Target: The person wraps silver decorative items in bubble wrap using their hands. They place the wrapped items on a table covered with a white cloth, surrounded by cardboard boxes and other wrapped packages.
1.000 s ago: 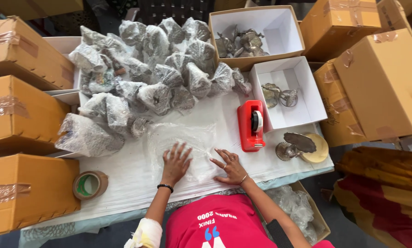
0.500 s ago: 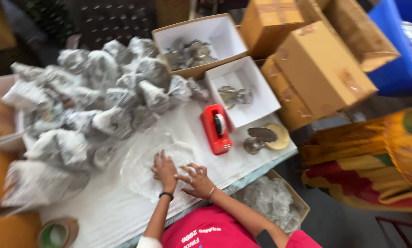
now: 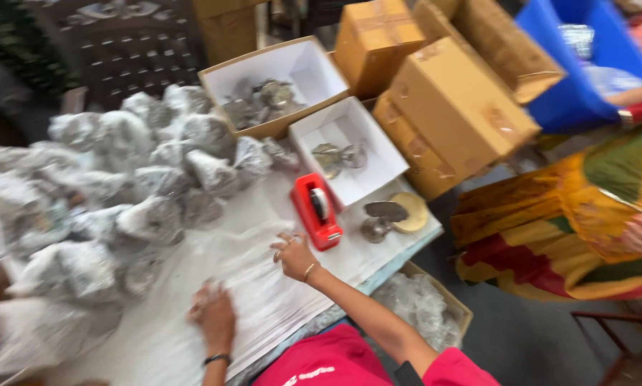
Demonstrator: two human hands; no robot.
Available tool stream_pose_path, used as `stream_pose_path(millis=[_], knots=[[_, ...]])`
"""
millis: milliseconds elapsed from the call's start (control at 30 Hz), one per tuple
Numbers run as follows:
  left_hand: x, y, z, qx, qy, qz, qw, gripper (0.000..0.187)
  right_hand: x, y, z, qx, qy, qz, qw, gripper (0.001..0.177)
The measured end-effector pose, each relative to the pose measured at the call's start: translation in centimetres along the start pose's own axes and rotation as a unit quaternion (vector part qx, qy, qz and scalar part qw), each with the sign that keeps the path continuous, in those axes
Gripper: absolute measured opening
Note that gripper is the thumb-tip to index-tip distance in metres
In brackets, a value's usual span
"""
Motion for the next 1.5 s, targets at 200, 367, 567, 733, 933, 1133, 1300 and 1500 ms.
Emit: stream_pose_path(millis=[200,367,567,733,933,1133,1300,1500], knots=[[-1.2,-3.0,4.5,-0.099,0.058,0.003,0.993,0.053,-0.6,-1.9,-8.3,-0.056,-0.362,0.184,0.912,0.053],[0.9,-3.0,0.3,-0.081,0.134,0.077,0.985,0.061,-3.5,1.4,-6.3,-0.047,-0.103,0.126,0.986,0.071],[3.1,-2.4,-3.6,0.061,0.038,-0.094,0.993,0.053,-2.5,4.1,-2.2,-0.041,-0.051,0.132,0.989,0.071],[1.3,-1.9,-1.9,0.097,0.016,-0.130,0.987,0.042,-1.4,4.8,-1.8,-0.042,-0.083,0.161,0.983,0.067],[-2.0,-2.0,1.4,0.022,0.124,-0.006,0.992,0.040,-1.0,5.0,-1.8,-0.037,-0.079,0.168,0.982,0.066],[1.7,-9.1,2.2,-0.205,0.095,-0.006,0.974,0.046,-1.3,5.0,-1.7,-0.041,-0.075,0.147,0.985,0.067],[3.3,-10.8,-2.1,-0.017,0.226,0.007,0.974,0.028,-1.0,5.2,-1.7,-0.033,-0.067,0.161,0.984,0.065],[3.2,-3.4,3.5,-0.196,0.172,-0.064,0.963,0.041,-0.6,4.1,-1.0,-0.022,-0.137,0.036,0.990,0.071]])
Point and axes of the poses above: each hand's wrist, its own y-axis away from the middle knuckle, its own x-axis out of the back of the hand, z = x × y, the point moved 5 cm from there along -y, towards the middle knuckle, and after that the axes turned 7 degrees about y, right-handed, at the moved point
